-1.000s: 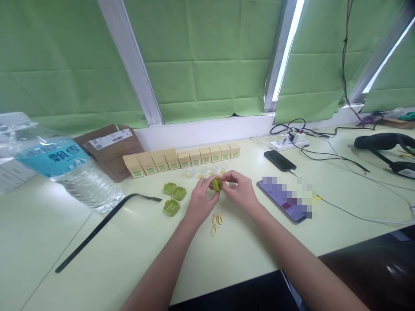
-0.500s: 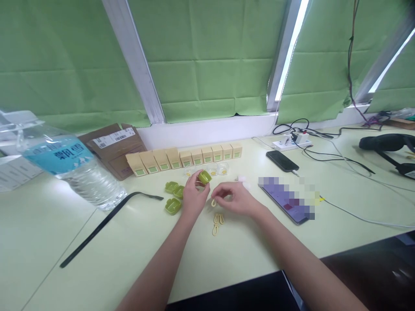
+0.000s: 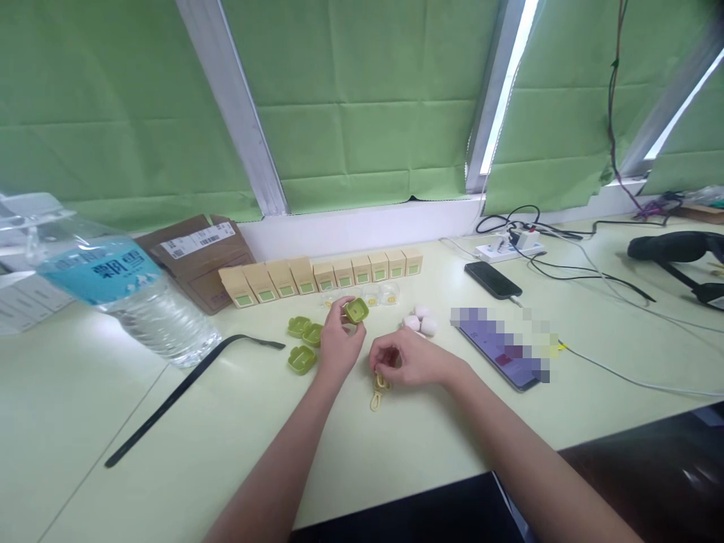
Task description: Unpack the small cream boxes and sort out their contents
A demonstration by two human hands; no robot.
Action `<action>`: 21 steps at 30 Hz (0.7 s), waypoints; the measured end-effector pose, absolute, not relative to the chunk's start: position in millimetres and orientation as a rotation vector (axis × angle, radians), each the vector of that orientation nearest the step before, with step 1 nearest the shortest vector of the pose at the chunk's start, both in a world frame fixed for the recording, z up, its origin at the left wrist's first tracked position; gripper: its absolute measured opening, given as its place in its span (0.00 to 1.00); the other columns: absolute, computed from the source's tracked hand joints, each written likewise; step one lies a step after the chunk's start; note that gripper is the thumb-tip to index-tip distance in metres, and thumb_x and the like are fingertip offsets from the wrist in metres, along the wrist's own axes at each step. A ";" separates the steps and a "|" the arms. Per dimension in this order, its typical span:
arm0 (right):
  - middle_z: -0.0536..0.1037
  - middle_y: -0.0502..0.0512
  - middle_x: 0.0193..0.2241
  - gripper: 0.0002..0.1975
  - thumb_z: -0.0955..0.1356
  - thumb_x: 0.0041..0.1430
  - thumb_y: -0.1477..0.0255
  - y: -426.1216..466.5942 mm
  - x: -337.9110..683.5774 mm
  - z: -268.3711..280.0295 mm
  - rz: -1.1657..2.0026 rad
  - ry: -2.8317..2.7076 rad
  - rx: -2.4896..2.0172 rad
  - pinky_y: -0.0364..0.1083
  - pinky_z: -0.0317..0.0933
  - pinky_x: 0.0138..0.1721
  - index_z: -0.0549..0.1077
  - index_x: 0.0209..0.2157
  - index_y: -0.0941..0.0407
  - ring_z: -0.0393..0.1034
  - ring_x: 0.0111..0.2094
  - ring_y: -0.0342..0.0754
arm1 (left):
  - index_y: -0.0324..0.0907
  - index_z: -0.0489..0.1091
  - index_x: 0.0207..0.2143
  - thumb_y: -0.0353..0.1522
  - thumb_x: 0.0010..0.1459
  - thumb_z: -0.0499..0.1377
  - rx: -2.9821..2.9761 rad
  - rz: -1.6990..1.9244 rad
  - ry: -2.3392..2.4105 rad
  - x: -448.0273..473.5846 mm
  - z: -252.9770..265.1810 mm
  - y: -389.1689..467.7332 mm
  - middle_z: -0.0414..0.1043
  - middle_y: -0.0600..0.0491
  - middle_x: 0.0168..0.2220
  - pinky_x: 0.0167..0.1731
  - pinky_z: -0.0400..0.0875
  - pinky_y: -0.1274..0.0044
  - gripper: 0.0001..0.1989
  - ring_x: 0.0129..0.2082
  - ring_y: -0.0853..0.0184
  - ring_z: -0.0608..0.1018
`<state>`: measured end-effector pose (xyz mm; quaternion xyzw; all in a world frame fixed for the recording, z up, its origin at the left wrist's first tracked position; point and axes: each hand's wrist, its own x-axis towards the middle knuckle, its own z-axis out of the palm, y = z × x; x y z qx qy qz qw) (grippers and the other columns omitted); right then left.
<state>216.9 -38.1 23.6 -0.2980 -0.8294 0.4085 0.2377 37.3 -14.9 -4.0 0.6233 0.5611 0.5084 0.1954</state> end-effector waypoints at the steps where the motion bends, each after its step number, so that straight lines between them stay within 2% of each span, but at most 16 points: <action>1: 0.80 0.50 0.27 0.09 0.66 0.50 0.81 -38.0 216.6 23.4 1.109 -2.279 -0.817 0.40 0.64 0.29 0.75 0.32 0.57 0.72 0.26 0.43 | 0.48 0.66 0.52 0.25 0.53 0.59 1.751 1.421 1.572 37.3 -4.2 -15.0 0.75 0.52 0.43 0.41 0.72 0.74 0.24 0.40 0.67 0.78; 12: 0.80 0.50 0.26 0.07 0.65 0.57 0.78 -34.5 217.4 20.5 0.957 -2.244 -0.858 0.40 0.61 0.28 0.75 0.33 0.57 0.72 0.26 0.42 | 0.46 0.63 0.49 0.22 0.48 0.58 1.702 1.389 1.527 39.9 -4.5 -17.9 0.73 0.51 0.49 0.40 0.71 0.73 0.24 0.39 0.66 0.78; 17: 0.78 0.48 0.23 0.08 0.64 0.58 0.78 -30.4 219.0 23.0 0.779 -2.224 -0.990 0.40 0.57 0.27 0.76 0.34 0.56 0.68 0.23 0.41 | 0.45 0.59 0.47 0.30 0.50 0.64 1.408 1.448 1.410 41.4 7.8 -14.0 0.73 0.46 0.52 0.41 0.73 0.73 0.23 0.44 0.64 0.79; 21: 0.77 0.48 0.23 0.09 0.65 0.59 0.76 -30.9 219.6 29.3 0.660 -2.195 -1.090 0.40 0.54 0.27 0.77 0.33 0.56 0.67 0.23 0.41 | 0.43 0.61 0.48 0.39 0.49 0.67 1.249 1.503 1.341 29.8 39.5 -12.1 0.74 0.43 0.52 0.38 0.74 0.73 0.26 0.44 0.62 0.80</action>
